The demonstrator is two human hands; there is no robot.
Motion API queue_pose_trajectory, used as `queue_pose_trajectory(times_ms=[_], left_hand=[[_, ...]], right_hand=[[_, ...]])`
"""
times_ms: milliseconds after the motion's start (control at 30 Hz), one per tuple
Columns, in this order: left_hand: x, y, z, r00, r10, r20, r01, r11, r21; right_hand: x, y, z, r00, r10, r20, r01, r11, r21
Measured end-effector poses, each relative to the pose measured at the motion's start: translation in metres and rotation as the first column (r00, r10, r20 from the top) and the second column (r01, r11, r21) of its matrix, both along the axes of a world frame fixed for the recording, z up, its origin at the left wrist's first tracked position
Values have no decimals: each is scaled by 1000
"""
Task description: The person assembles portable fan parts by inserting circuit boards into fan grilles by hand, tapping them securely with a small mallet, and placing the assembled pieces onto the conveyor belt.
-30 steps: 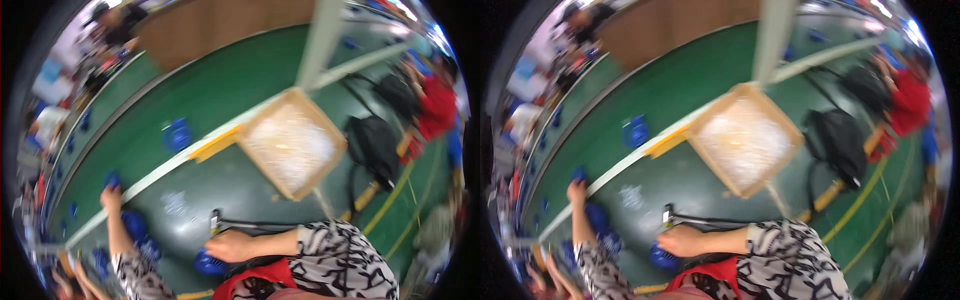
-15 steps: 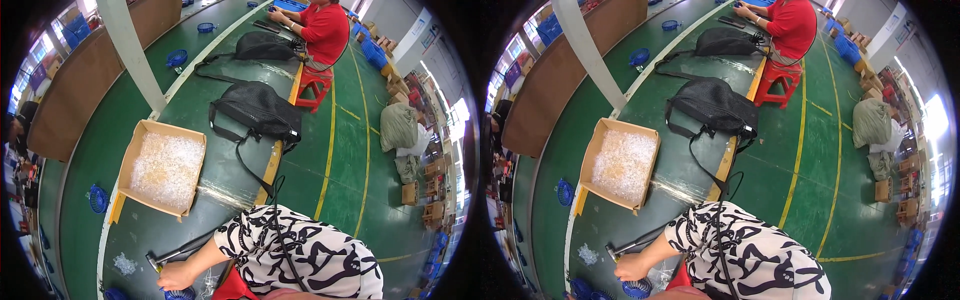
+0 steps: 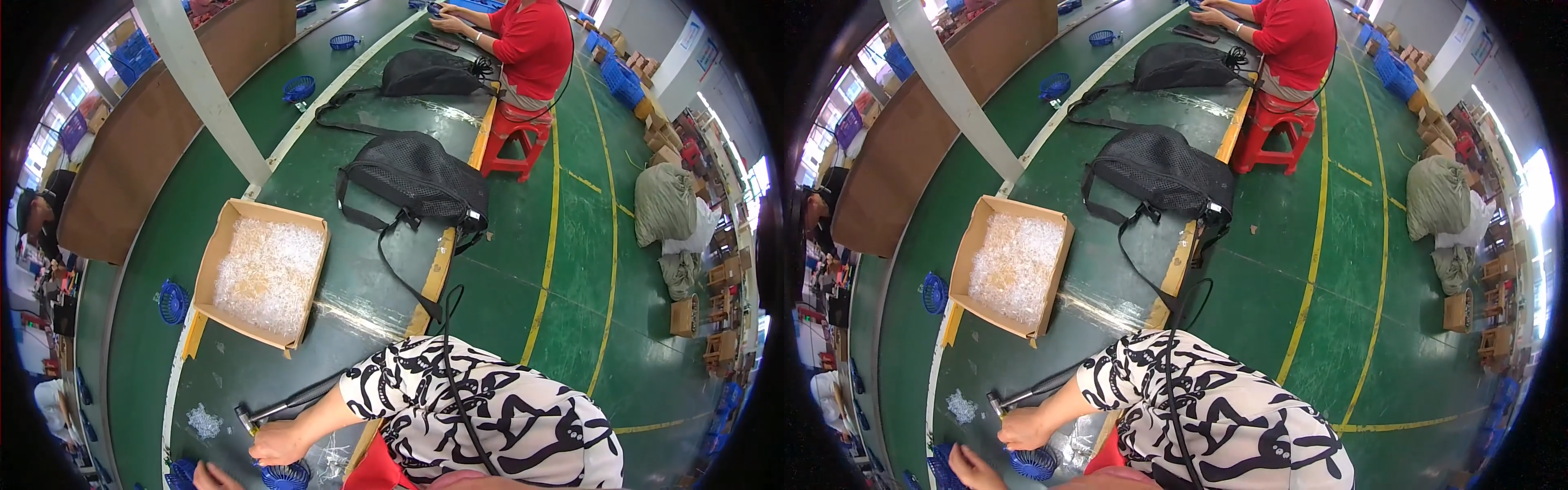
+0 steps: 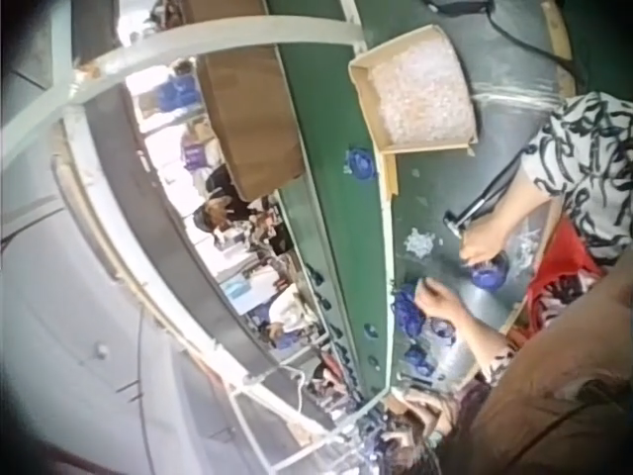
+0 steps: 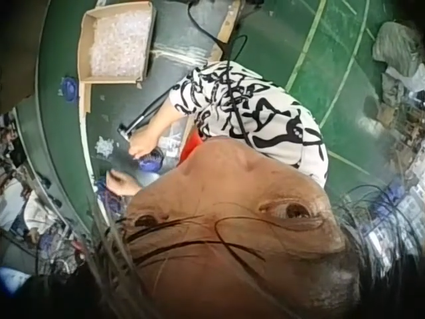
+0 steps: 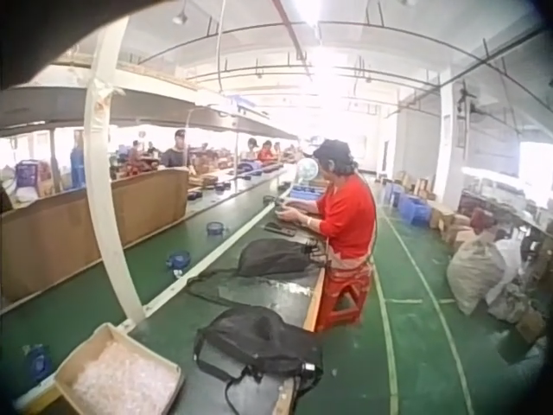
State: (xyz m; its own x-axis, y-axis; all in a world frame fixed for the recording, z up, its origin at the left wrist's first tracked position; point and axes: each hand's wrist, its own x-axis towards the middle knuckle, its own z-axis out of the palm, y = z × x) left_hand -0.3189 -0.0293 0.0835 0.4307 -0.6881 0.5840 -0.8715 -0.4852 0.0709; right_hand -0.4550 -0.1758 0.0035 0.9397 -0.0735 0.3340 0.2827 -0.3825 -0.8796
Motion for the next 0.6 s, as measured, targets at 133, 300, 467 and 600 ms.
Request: queue_pose_trajectory(times_ms=[133, 300, 467, 600], left_hand=[[14, 8, -71, 983, -95, -157, 106, 992, 62], [33, 23, -100, 984, -108, -144, 121, 989, 83], [11, -2, -82, 995, 31, -98, -31, 1000, 4], [20, -13, -76, 977, 36, -211, -10, 992, 123]], right_hand=[[5, 3, -8, 1000, -15, 22, 15, 1000, -12], [3, 1, 1, 1000, 2, -9, -2, 1000, -16], [0, 0, -2, 999, -18, 32, 18, 1000, -17], [2, 4, -3, 999, -17, 43, 17, 1000, -7]])
